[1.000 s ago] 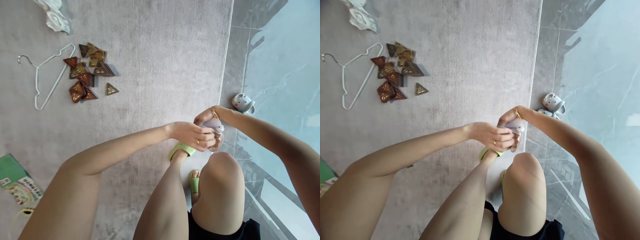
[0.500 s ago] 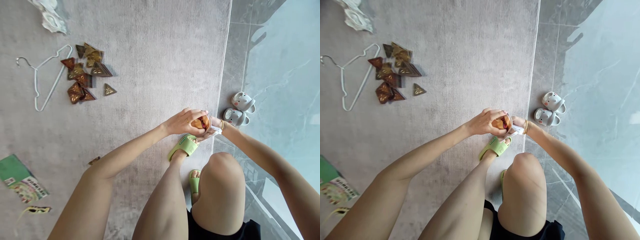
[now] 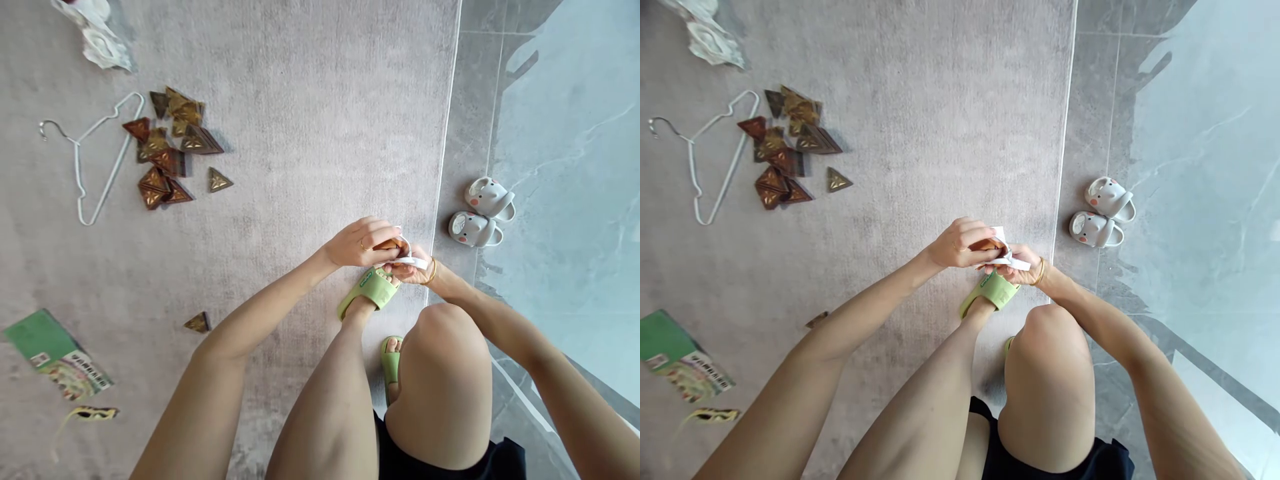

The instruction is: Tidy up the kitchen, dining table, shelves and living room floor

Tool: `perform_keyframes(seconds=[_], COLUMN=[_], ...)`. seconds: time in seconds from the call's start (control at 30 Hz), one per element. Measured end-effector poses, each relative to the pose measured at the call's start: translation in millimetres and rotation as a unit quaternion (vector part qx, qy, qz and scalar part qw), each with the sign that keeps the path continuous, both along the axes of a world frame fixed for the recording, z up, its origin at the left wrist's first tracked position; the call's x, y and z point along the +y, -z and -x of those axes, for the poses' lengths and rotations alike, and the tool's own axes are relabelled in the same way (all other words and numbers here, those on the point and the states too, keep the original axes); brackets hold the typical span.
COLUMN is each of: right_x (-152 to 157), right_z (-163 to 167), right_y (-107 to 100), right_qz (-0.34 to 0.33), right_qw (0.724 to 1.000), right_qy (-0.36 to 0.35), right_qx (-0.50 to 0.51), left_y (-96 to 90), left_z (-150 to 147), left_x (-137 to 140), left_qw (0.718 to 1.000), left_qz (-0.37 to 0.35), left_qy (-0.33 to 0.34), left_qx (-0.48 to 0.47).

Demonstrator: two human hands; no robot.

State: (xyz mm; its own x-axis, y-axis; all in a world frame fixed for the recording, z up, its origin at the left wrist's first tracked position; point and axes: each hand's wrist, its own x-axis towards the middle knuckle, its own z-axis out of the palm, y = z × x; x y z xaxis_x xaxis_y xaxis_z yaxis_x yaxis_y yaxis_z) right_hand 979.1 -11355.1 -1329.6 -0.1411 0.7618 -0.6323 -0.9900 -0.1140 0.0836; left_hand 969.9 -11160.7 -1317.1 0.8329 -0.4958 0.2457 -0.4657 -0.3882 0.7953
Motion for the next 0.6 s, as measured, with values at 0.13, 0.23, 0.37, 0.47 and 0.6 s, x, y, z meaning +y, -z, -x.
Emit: perform_keyframes(seconds=[0.13,0.23,0.37,0.47,0.6], right_x=[1,-5,-13,-15,-12], right_z=[6,5,-1,-7,-17], right_y=[-4,-2,4,5,-3], right_qz=[0.046,0.039,-0.006,-0.014,0.008], right_qw=[0.995,0.989,0.988,0.991,0.993], right_qy=[0.093,0.142,0.147,0.104,0.079], right_qx=[0.013,-0.001,-0.050,-0.080,-0.082], left_y=[4.8,-1.1,-15.7,-24.4,-28.1], left_z=[2,14,28,28,27], left_x=[-2,-1,6,12,14], left_qw=[0.999,0.998,0.999,0.999,1.000], left_qz=[0.029,0.050,0.047,0.015,-0.014], left_qy=[-0.015,-0.006,-0.016,-0.025,0.002], left_qx=[-0.015,-0.031,0.021,0.025,-0.028])
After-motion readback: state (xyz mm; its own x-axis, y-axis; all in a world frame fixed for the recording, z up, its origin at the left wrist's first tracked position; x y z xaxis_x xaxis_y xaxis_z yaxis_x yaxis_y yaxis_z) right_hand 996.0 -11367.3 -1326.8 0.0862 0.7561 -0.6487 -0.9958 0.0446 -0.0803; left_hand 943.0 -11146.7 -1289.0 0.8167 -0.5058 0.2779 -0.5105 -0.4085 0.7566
